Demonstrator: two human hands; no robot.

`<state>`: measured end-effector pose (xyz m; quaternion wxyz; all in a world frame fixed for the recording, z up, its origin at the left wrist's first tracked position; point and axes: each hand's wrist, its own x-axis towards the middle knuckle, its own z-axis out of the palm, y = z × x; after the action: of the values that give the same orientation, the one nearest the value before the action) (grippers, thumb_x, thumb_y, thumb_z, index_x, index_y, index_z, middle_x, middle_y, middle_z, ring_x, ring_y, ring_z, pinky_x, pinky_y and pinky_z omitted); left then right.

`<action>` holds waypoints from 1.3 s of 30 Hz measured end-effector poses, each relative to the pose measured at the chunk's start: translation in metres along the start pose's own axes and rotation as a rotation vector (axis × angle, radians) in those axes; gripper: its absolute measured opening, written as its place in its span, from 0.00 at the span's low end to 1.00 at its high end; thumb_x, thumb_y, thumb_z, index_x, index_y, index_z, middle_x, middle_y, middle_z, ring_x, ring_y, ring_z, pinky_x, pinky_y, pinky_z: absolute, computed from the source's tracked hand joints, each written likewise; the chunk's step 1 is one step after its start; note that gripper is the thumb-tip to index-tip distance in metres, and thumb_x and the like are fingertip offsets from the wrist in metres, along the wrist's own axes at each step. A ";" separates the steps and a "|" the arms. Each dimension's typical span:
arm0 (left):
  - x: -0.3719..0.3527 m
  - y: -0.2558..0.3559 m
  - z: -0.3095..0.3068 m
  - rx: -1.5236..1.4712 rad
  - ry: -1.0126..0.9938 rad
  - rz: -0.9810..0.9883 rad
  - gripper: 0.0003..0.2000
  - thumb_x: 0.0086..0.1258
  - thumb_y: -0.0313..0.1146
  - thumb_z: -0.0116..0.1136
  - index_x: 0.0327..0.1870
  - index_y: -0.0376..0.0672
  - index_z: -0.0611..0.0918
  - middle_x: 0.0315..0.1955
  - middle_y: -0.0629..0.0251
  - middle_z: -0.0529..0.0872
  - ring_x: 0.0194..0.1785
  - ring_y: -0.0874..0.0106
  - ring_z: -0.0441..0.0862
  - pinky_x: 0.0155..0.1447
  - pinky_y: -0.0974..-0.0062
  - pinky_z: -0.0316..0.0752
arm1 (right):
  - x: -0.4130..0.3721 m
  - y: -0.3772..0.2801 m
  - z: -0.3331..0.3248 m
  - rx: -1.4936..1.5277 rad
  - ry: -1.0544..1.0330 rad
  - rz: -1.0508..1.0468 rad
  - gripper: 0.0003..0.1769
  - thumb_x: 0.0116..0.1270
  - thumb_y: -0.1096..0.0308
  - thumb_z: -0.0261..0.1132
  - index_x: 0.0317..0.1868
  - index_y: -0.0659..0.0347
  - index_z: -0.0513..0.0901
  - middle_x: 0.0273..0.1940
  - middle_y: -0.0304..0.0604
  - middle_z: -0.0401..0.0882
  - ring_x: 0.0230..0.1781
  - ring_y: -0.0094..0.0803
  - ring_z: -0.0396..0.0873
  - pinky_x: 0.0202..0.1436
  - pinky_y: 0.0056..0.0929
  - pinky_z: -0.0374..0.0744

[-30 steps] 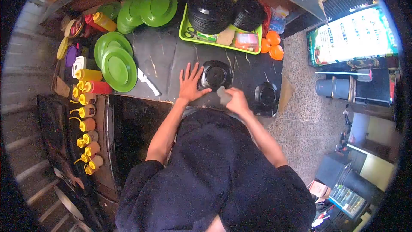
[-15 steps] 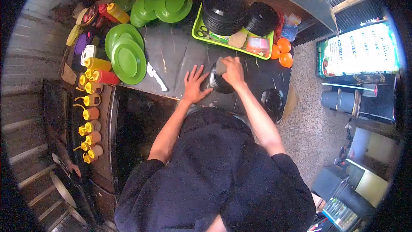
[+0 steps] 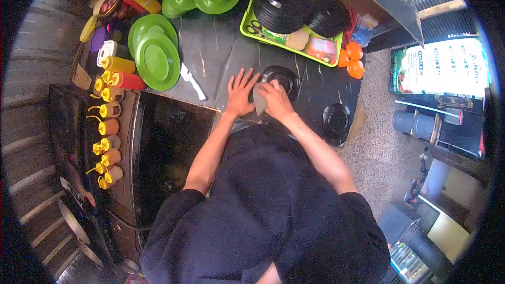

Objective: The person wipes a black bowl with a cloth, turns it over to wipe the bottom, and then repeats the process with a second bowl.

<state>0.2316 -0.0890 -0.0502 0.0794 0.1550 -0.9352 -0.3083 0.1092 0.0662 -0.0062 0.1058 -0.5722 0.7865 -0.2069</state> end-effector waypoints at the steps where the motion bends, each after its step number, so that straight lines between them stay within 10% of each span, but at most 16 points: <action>1: 0.000 0.000 0.000 0.001 0.000 -0.001 0.56 0.47 0.33 0.74 0.86 0.60 0.65 0.88 0.63 0.58 0.91 0.54 0.46 0.88 0.43 0.38 | -0.003 -0.004 0.001 0.033 -0.017 0.010 0.37 0.45 0.80 0.75 0.62 0.60 0.87 0.65 0.42 0.80 0.64 0.47 0.75 0.68 0.44 0.78; 18: -0.001 0.002 -0.010 0.162 -0.159 0.070 0.64 0.46 0.69 0.79 0.89 0.62 0.60 0.90 0.58 0.48 0.91 0.48 0.41 0.86 0.35 0.38 | -0.057 0.023 -0.019 0.464 -0.108 0.124 0.38 0.46 0.85 0.68 0.63 0.59 0.88 0.65 0.46 0.84 0.66 0.49 0.76 0.75 0.40 0.74; 24: 0.007 -0.004 -0.006 0.018 -0.115 0.159 0.51 0.64 0.59 0.73 0.87 0.52 0.63 0.89 0.62 0.54 0.91 0.55 0.44 0.86 0.36 0.38 | -0.051 0.096 -0.036 0.329 0.482 0.434 0.35 0.50 0.84 0.69 0.63 0.58 0.88 0.60 0.49 0.88 0.63 0.51 0.83 0.72 0.43 0.76; 39: 0.009 0.005 0.003 -0.007 -0.077 0.149 0.45 0.63 0.51 0.76 0.83 0.51 0.71 0.84 0.67 0.67 0.90 0.60 0.53 0.87 0.41 0.40 | -0.074 0.024 0.008 0.173 0.388 0.472 0.25 0.50 0.81 0.75 0.51 0.66 0.82 0.49 0.57 0.84 0.55 0.60 0.82 0.60 0.52 0.81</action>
<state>0.2216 -0.0869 -0.0490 0.0665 0.0726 -0.9455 -0.3105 0.1154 0.1405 -0.0289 0.0471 -0.3128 0.8826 -0.3478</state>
